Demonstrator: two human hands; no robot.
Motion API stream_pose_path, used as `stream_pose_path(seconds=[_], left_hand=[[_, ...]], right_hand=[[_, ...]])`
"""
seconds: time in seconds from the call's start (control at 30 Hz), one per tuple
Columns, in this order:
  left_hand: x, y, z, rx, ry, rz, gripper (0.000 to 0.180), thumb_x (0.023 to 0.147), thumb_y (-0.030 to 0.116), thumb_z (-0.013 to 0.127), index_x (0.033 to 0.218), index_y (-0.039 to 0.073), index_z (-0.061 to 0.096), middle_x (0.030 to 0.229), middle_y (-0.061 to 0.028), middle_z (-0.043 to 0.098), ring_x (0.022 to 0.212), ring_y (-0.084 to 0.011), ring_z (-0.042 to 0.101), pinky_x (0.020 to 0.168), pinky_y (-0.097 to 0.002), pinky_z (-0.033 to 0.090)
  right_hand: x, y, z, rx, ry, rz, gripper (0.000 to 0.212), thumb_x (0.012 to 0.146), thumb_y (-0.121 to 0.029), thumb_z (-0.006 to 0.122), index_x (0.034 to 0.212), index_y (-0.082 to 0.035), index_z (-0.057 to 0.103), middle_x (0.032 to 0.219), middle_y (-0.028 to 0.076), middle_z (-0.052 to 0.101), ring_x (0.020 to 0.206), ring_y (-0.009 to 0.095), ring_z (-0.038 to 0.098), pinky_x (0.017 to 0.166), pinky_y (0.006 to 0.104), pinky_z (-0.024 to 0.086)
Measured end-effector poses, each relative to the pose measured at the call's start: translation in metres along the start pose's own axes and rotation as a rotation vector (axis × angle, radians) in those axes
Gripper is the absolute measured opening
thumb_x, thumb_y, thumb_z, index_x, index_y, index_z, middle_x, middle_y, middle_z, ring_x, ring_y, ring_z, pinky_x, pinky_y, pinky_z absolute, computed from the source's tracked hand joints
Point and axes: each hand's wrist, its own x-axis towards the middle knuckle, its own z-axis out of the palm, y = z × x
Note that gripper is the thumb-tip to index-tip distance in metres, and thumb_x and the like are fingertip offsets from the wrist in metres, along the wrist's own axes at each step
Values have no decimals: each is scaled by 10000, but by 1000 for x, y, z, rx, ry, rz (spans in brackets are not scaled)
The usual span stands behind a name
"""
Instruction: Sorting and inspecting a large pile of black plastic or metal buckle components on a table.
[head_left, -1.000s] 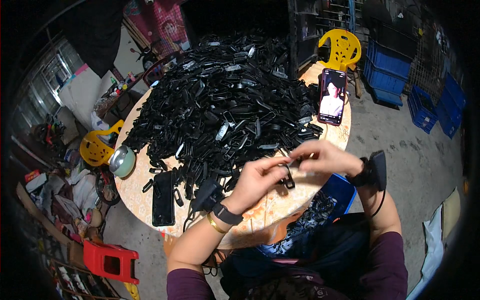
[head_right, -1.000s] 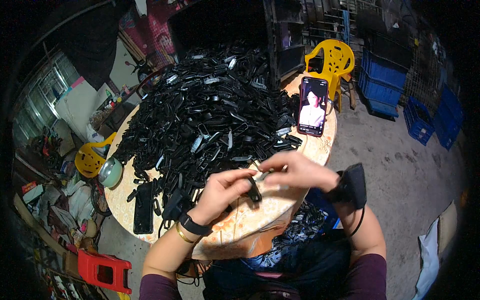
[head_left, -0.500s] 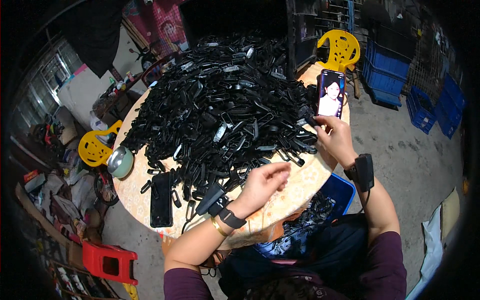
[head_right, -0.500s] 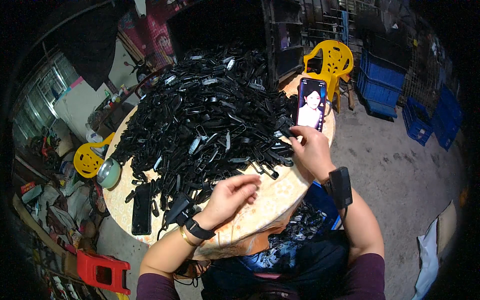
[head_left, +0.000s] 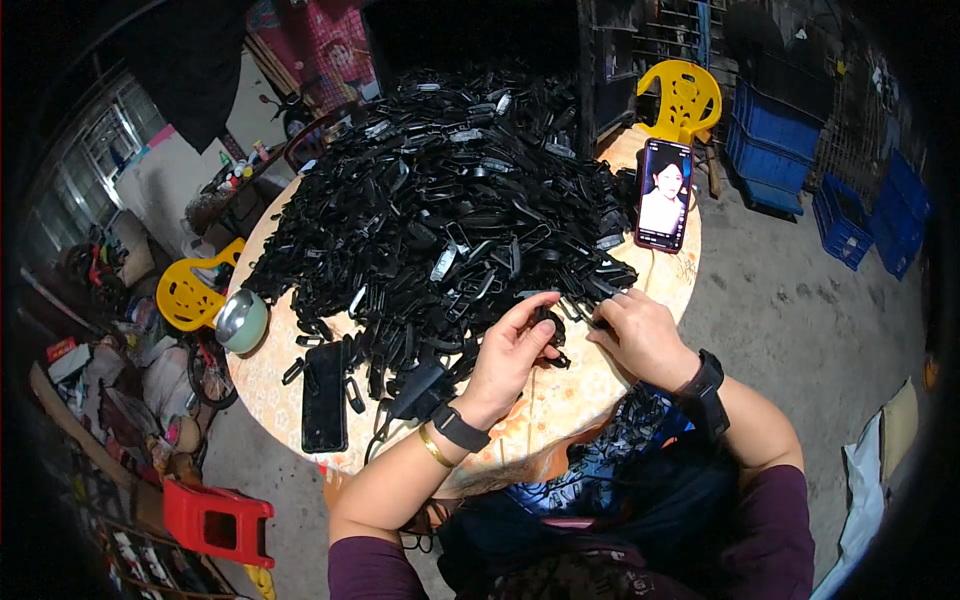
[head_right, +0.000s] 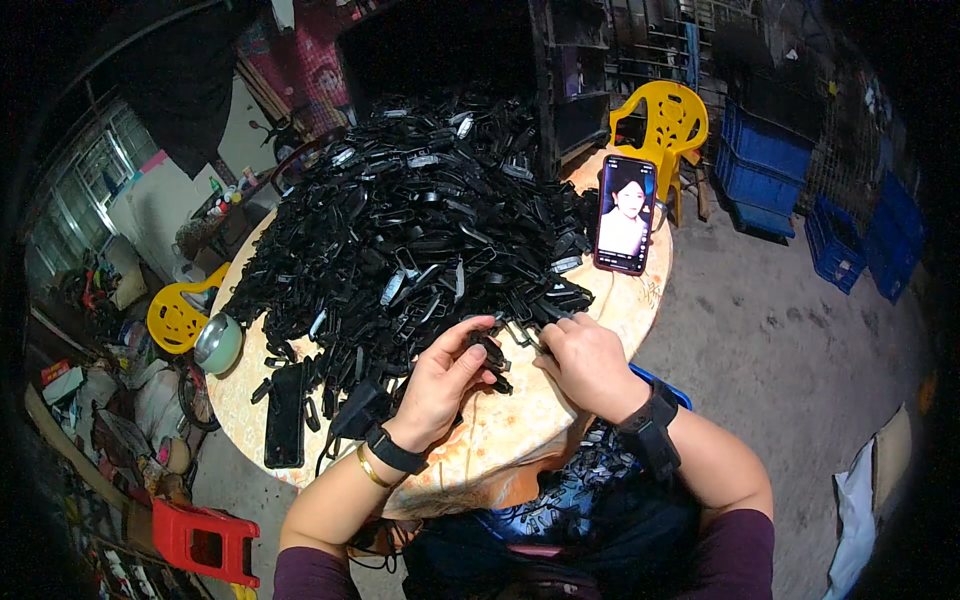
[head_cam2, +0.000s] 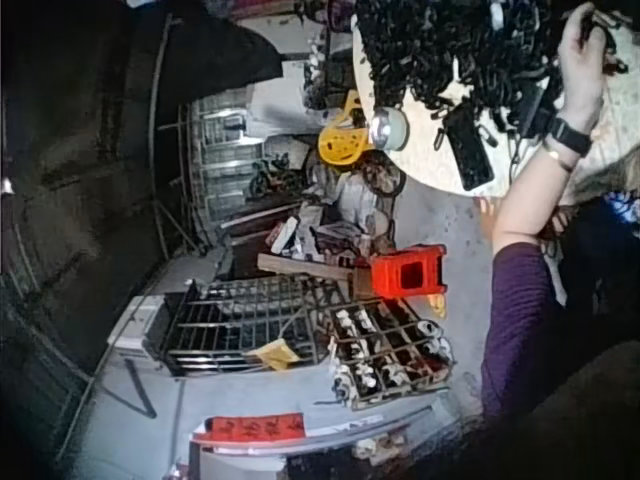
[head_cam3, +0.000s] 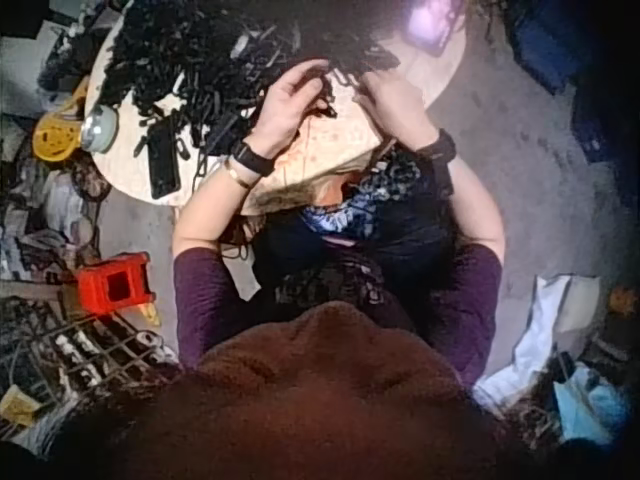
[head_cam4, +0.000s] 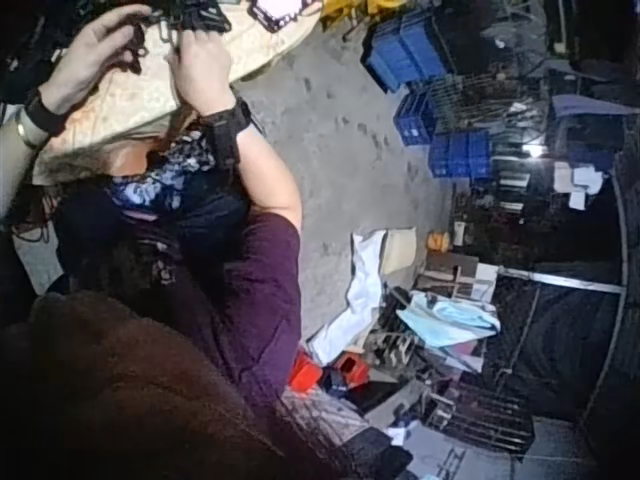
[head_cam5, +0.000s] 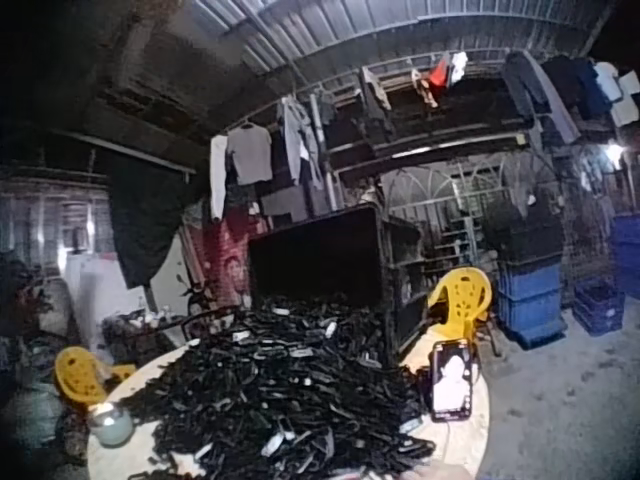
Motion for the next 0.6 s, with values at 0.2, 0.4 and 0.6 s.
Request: stream_pose_path(seconds=[0.2,0.4,0.6], left_hand=[[1,-4,-6,48,-22,32,355,909,53,566,1258,25,506,961,-20,620,804,-66,569,725,-207,493],[-1,-7,-6,8,26,46,329,866,20,616,1190,-9,563,966,-51,651,817,-84,599,733,-218,505],[-2,-2,-3,6,68,-23,328,846,13,640,1169,-17,595,943,-54,654,796,-95,603,728,-218,510]], right_hand=[[5,-6,-15,241,113,89,192,823,-135,601,964,-9,635,778,101,657,674,255,624,627,337,504],[6,-13,-20,1326,-258,451,237,955,-161,494,1100,5,581,841,38,660,669,61,577,593,214,499],[1,-10,-9,1456,-300,513,229,947,-135,486,1110,6,566,840,59,667,643,77,590,597,214,494]])
